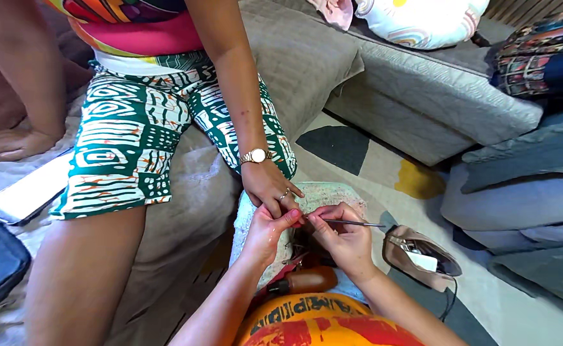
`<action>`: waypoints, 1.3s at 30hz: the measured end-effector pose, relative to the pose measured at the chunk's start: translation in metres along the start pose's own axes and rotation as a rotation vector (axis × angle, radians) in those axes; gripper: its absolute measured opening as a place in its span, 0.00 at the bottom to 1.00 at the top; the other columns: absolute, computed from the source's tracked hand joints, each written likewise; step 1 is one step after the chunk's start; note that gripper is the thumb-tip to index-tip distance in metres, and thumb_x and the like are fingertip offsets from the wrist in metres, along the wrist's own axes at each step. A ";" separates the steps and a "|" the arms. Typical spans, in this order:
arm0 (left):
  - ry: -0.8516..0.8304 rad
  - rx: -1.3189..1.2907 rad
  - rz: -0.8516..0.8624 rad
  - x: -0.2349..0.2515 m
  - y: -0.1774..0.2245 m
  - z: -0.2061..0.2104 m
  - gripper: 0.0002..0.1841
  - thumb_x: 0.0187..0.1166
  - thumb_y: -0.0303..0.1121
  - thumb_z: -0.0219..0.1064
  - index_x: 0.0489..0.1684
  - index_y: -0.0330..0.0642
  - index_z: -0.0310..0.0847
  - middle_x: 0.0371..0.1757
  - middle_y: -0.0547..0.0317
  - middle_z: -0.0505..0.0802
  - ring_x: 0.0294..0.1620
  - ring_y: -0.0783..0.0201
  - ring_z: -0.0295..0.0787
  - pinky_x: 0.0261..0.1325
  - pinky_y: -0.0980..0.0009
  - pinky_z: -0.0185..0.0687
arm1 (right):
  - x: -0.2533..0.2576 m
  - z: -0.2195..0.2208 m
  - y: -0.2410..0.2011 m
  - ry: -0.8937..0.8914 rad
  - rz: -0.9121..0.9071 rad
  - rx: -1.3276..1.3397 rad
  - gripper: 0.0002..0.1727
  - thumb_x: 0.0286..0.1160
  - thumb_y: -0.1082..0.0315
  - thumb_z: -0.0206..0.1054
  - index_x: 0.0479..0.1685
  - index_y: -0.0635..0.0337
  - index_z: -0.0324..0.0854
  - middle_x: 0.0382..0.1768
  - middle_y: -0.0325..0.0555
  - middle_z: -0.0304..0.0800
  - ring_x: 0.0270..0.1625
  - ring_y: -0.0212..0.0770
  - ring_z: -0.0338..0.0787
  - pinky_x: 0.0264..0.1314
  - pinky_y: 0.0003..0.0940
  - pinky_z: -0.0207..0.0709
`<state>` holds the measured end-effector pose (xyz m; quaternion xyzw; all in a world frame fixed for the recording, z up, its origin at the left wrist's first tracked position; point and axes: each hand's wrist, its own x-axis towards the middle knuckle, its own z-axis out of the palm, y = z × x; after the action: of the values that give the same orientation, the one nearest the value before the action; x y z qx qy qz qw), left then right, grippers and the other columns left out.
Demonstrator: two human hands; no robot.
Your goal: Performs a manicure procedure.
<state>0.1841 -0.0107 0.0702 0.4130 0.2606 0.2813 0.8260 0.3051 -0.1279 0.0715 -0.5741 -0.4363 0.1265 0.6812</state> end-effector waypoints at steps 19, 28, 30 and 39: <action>0.009 0.134 -0.047 -0.027 0.019 -0.008 0.20 0.81 0.23 0.67 0.69 0.29 0.70 0.48 0.43 0.92 0.47 0.52 0.95 0.57 0.59 0.93 | 0.044 -0.049 0.007 -0.142 0.349 -0.134 0.08 0.72 0.71 0.72 0.40 0.61 0.77 0.33 0.40 0.88 0.30 0.30 0.85 0.33 0.26 0.81; 0.079 0.572 0.070 -0.041 0.048 -0.039 0.10 0.81 0.33 0.69 0.51 0.35 0.87 0.38 0.57 0.96 0.39 0.66 0.95 0.50 0.69 0.92 | 0.053 -0.080 -0.013 -0.221 0.281 -0.884 0.08 0.74 0.70 0.71 0.43 0.69 0.84 0.32 0.56 0.89 0.35 0.53 0.90 0.42 0.56 0.83; 0.075 0.426 -0.024 -0.033 0.052 -0.030 0.07 0.78 0.26 0.71 0.46 0.32 0.83 0.35 0.53 0.95 0.34 0.63 0.94 0.45 0.68 0.93 | 0.059 -0.055 -0.022 -0.088 0.061 -0.461 0.05 0.74 0.70 0.71 0.40 0.60 0.80 0.32 0.38 0.89 0.28 0.30 0.87 0.32 0.27 0.83; 0.038 0.171 -0.043 -0.016 0.032 0.000 0.02 0.79 0.21 0.67 0.42 0.35 0.83 0.36 0.58 0.94 0.37 0.68 0.93 0.46 0.69 0.91 | 0.033 0.015 -0.022 -0.490 0.109 0.343 0.05 0.81 0.70 0.68 0.44 0.58 0.75 0.44 0.39 0.87 0.39 0.26 0.87 0.39 0.22 0.83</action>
<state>0.1648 -0.0054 0.1002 0.4711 0.3083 0.2481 0.7884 0.3064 -0.1027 0.1053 -0.4257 -0.5283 0.3696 0.6349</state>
